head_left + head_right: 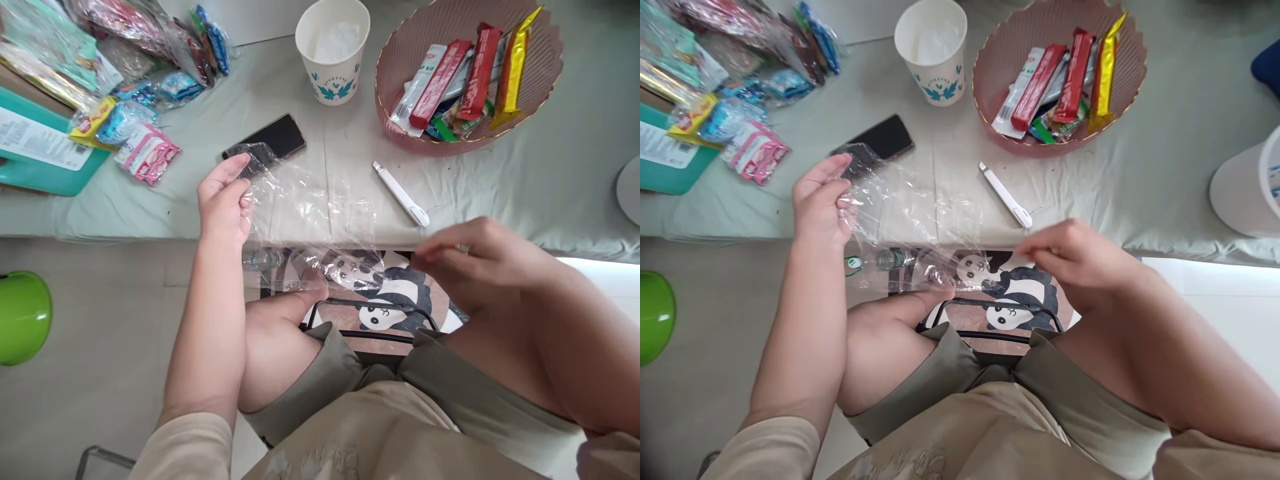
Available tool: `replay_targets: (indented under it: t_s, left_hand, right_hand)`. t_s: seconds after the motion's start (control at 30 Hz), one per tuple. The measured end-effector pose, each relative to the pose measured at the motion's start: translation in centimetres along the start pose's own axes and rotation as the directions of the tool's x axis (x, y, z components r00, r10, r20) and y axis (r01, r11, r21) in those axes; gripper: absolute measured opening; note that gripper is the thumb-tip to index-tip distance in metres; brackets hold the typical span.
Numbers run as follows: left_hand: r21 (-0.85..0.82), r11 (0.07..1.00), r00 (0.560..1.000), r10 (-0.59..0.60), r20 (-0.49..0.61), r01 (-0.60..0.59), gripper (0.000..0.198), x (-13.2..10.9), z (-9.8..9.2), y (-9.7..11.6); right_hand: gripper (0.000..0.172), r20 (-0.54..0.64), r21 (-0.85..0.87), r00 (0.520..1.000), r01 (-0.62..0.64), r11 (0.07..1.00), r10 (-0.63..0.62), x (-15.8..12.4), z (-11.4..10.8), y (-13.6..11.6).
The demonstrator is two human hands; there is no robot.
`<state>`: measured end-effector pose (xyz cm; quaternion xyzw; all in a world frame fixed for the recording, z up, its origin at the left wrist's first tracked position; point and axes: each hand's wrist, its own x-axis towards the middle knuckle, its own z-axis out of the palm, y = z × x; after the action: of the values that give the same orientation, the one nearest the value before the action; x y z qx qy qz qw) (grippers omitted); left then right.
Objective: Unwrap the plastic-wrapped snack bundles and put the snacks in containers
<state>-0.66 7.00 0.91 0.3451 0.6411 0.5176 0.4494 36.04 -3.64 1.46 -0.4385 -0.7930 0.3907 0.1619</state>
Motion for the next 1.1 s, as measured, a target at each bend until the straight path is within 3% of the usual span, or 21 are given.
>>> replay_targets:
  t_s: [0.07, 0.13, 0.23, 0.3, 0.33, 0.43, 0.53, 0.67, 0.8, 0.93, 1.03, 1.1]
  left_hand:
    - [-0.046, 0.999, 0.994, 0.032, 0.105, -0.027, 0.033, -0.5, 0.0, 0.3]
    - [-0.089, 0.995, 0.981, 0.071, 0.18, -0.056, 0.032, -1.2, 0.0, 0.5]
    - [-0.075, 0.995, 0.964, 0.087, 0.251, -0.071, 0.033, -2.0, -0.1, 0.6]
    - [-0.024, 0.996, 0.951, 0.084, 0.297, -0.081, 0.037, -2.3, -0.3, 0.5]
    - [0.002, 0.996, 0.943, 0.085, 0.322, -0.091, 0.039, -2.5, -0.4, 0.5]
    - [0.068, 0.99, 0.924, 0.091, 0.372, -0.125, 0.045, -2.7, -0.8, 0.5]
    - [0.109, 0.986, 0.943, 0.088, 0.322, -0.13, 0.04, -2.5, -1.0, 0.4]
    - [0.153, 0.984, 0.984, 0.065, 0.167, -0.091, 0.029, -1.5, -1.4, -0.3]
    - [0.173, 0.98, 0.991, 0.077, 0.11, -0.096, 0.032, -1.1, -1.3, -0.8]
    - [0.122, 0.984, 0.98, 0.108, 0.165, -0.129, 0.04, -1.5, -0.5, -0.8]
    - [0.025, 0.998, 0.978, 0.056, 0.203, -0.063, 0.061, -1.4, 0.3, -0.9]
    - [-0.029, 1.0, 0.971, 0.005, 0.239, 0.002, 0.065, -1.0, 1.0, -1.1]
  right_hand:
    - [0.024, -0.285, 0.004, 0.948, -0.145, 0.989, 0.14, 1.5, 0.3, -0.4]
    - [0.035, -0.461, 0.005, 0.878, -0.139, 0.99, 0.125, 3.8, 1.6, -0.6]
    - [0.075, -0.442, -0.085, 0.897, -0.053, 0.995, 0.011, 7.9, 4.6, -0.7]
    - [0.082, -0.449, -0.152, 0.893, -0.102, 0.983, 0.023, 10.4, 6.6, -1.0]
    - [0.073, -0.453, -0.172, 0.89, -0.15, 0.974, 0.057, 11.4, 7.2, -1.2]
    - [0.024, -0.435, -0.121, 0.884, -0.245, 0.962, 0.17, 13.4, 7.9, -1.9]
    - [0.025, -0.484, 0.132, 0.842, -0.199, 0.971, 0.239, 13.6, 7.0, -1.7]
    - [0.027, -0.598, 0.373, 0.716, -0.148, 0.916, 0.36, 12.2, 5.7, 0.2]
    - [0.03, -0.7, 0.332, 0.617, -0.165, 0.929, 0.36, 10.0, 4.7, 1.5]
    - [0.024, -0.791, 0.3, 0.533, -0.091, 0.95, 0.301, 8.9, 3.8, 1.1]
    - [0.018, -0.839, 0.29, 0.475, -0.023, 0.957, 0.266, 8.9, 3.1, 1.0]
    - [0.015, -0.848, 0.292, 0.467, 0.022, 0.956, 0.249, 9.1, 2.6, 1.3]
